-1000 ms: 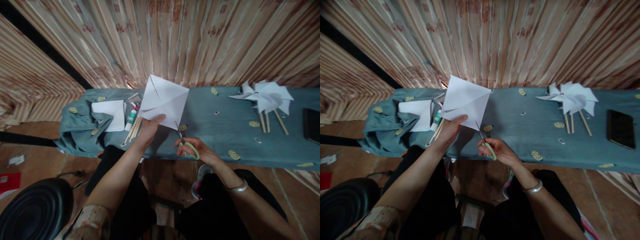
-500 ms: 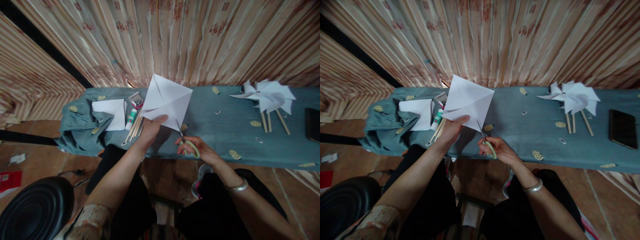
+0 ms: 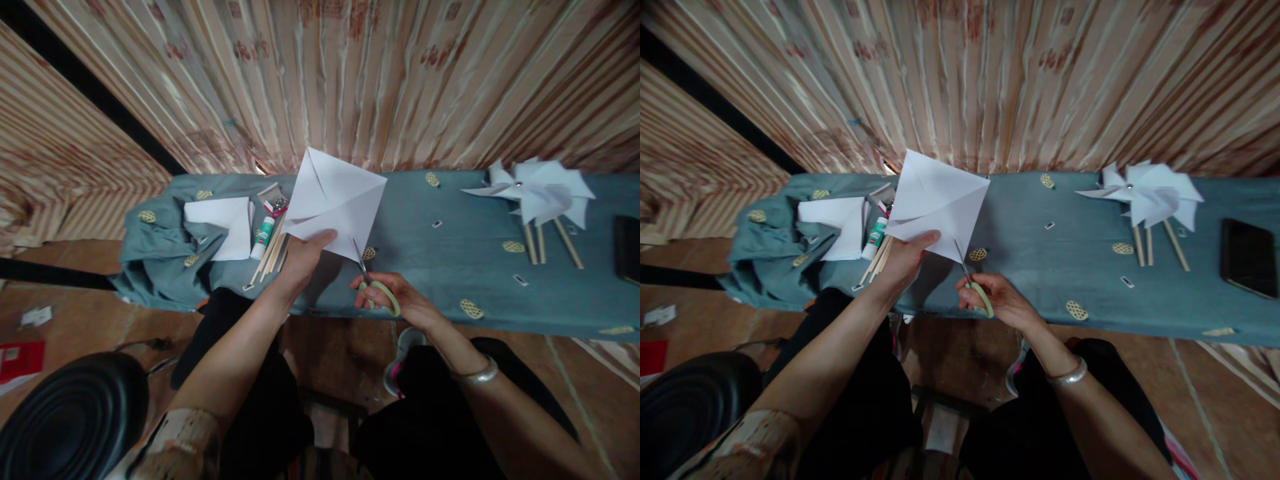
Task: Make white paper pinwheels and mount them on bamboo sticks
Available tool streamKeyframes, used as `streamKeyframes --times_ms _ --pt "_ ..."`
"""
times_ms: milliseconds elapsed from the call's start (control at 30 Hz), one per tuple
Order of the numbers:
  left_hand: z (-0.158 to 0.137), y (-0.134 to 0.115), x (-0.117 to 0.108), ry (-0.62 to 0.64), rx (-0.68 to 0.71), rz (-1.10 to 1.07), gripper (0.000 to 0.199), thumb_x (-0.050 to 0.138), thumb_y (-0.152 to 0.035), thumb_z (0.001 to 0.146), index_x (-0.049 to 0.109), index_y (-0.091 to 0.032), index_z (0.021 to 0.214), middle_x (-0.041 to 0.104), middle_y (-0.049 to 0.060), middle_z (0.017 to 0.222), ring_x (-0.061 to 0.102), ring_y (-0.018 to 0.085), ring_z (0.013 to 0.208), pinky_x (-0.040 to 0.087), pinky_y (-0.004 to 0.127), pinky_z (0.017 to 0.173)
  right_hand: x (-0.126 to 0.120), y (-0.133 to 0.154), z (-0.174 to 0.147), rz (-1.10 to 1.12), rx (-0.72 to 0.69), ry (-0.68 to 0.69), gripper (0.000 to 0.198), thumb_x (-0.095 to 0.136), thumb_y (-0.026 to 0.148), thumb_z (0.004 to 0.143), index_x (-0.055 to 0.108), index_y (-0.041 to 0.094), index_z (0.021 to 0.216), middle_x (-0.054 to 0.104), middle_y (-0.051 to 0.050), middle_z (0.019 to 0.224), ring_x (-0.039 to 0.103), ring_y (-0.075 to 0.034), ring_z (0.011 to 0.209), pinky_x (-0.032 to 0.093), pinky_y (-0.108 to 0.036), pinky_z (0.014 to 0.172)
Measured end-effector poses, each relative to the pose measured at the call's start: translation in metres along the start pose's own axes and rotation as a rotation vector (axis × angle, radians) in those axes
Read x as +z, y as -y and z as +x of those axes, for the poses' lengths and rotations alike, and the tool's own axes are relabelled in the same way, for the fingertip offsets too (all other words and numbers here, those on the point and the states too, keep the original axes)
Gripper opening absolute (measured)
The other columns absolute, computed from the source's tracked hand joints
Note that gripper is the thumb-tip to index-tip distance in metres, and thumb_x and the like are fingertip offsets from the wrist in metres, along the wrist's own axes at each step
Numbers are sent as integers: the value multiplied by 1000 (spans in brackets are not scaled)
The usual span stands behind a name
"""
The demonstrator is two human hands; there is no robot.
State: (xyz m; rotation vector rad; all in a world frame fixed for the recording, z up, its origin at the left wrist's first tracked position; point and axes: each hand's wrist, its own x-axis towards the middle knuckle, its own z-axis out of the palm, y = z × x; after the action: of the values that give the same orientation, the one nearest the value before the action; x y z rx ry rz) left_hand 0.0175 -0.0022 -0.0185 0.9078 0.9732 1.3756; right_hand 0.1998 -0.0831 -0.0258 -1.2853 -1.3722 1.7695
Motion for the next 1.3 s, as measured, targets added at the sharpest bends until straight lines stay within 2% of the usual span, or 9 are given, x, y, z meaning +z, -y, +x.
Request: streamKeyframes --times_ms 400,633,933,1300 --pt "0 -3 -2 -2 -20 34 64 81 -25 61 62 -18 122 74 9 111 69 28 107 50 46 101 5 4 0 82 51 -43 61 78 71 61 68 16 88 66 -1 66 57 -11 59 43 -25 55" --pt "0 -3 -2 -5 -27 49 59 80 -26 63 63 -19 119 75 8 102 69 28 105 52 47 99 9 9 0 115 84 -72 53 87 59 56 66 18 83 63 3 62 58 -11 55 44 -24 53" --pt "1 -3 -3 -9 -15 48 61 80 -27 62 64 -18 119 75 9 109 70 26 101 52 47 100 10 9 2 149 135 -98 51 90 54 51 67 18 80 62 4 60 58 -10 55 45 -23 52" --pt "-5 -1 2 -6 6 74 67 80 -24 59 62 -17 123 75 9 107 70 26 100 52 43 96 9 3 1 89 82 -101 48 84 57 60 68 18 83 67 0 64 60 -13 58 45 -24 52"
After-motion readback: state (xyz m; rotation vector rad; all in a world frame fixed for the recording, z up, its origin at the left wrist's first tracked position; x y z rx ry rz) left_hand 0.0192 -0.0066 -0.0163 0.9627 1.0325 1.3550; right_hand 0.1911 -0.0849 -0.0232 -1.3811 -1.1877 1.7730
